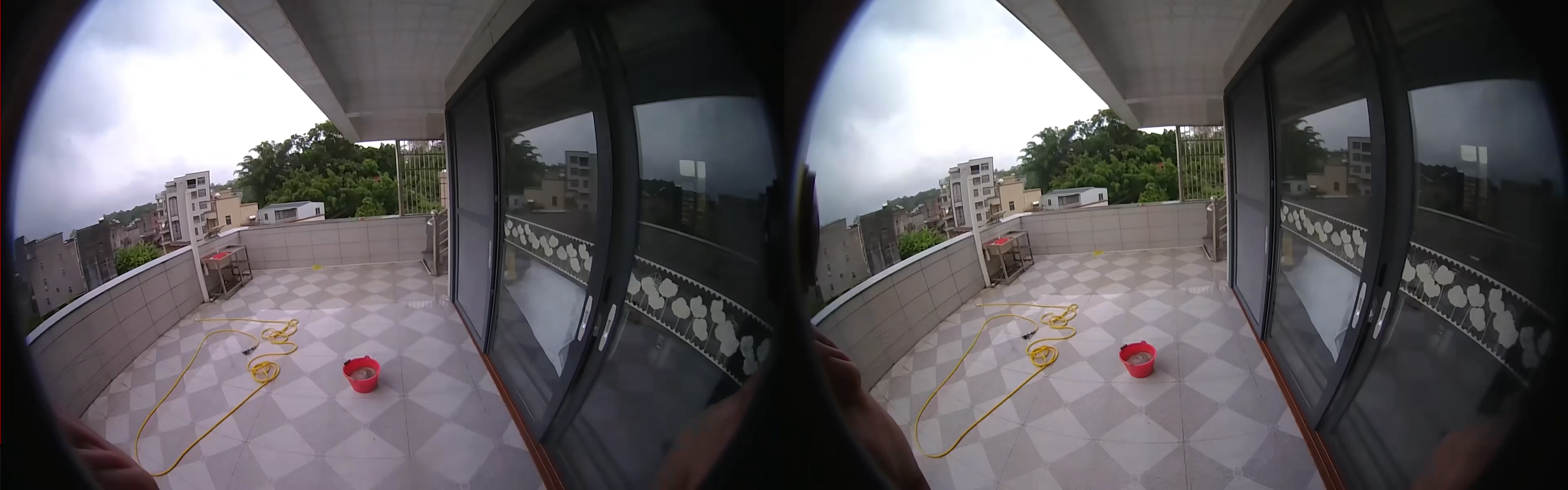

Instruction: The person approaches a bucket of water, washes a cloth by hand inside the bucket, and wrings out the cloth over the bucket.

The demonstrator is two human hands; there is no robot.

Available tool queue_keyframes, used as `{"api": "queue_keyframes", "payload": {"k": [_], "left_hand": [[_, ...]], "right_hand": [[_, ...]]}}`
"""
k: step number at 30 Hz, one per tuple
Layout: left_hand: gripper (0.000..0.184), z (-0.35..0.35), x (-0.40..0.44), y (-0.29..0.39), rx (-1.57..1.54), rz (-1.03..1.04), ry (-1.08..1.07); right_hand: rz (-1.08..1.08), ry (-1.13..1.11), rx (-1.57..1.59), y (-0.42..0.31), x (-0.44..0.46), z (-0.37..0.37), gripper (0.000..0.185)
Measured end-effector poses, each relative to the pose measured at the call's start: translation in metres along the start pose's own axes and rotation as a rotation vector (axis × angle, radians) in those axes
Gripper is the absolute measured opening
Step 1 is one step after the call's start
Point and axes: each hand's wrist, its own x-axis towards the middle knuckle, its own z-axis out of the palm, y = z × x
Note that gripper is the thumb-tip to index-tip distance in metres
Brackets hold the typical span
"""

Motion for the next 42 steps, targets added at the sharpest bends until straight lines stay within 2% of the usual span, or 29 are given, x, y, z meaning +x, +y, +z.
{"api": "queue_keyframes", "payload": {"k": [10,14,23,28,36,42], "left_hand": [[0.053,0.225,0.002,-0.088,-0.141,-0.065,-0.086],[0.052,0.315,-0.005,-0.131,-0.152,-0.083,-0.040],[0.050,0.502,0.031,-0.273,-0.255,0.013,0.026],[0.049,0.618,0.076,-0.316,-0.326,0.093,0.093],[0.048,0.774,0.157,-0.376,-0.287,0.118,0.112],[0.048,0.850,0.193,-0.432,-0.224,0.039,0.084]], "right_hand": [[0.080,-0.117,0.001,0.127,-0.132,0.088,0.020],[0.056,-0.211,-0.046,0.187,-0.167,0.130,0.020],[0.107,-0.340,-0.198,0.348,-0.216,0.199,0.019],[0.140,-0.403,-0.257,0.426,-0.268,0.218,0.019],[0.112,-0.347,-0.287,0.572,-0.387,0.242,0.021],[0.080,-0.255,-0.256,0.685,-0.447,0.268,0.022]]}}
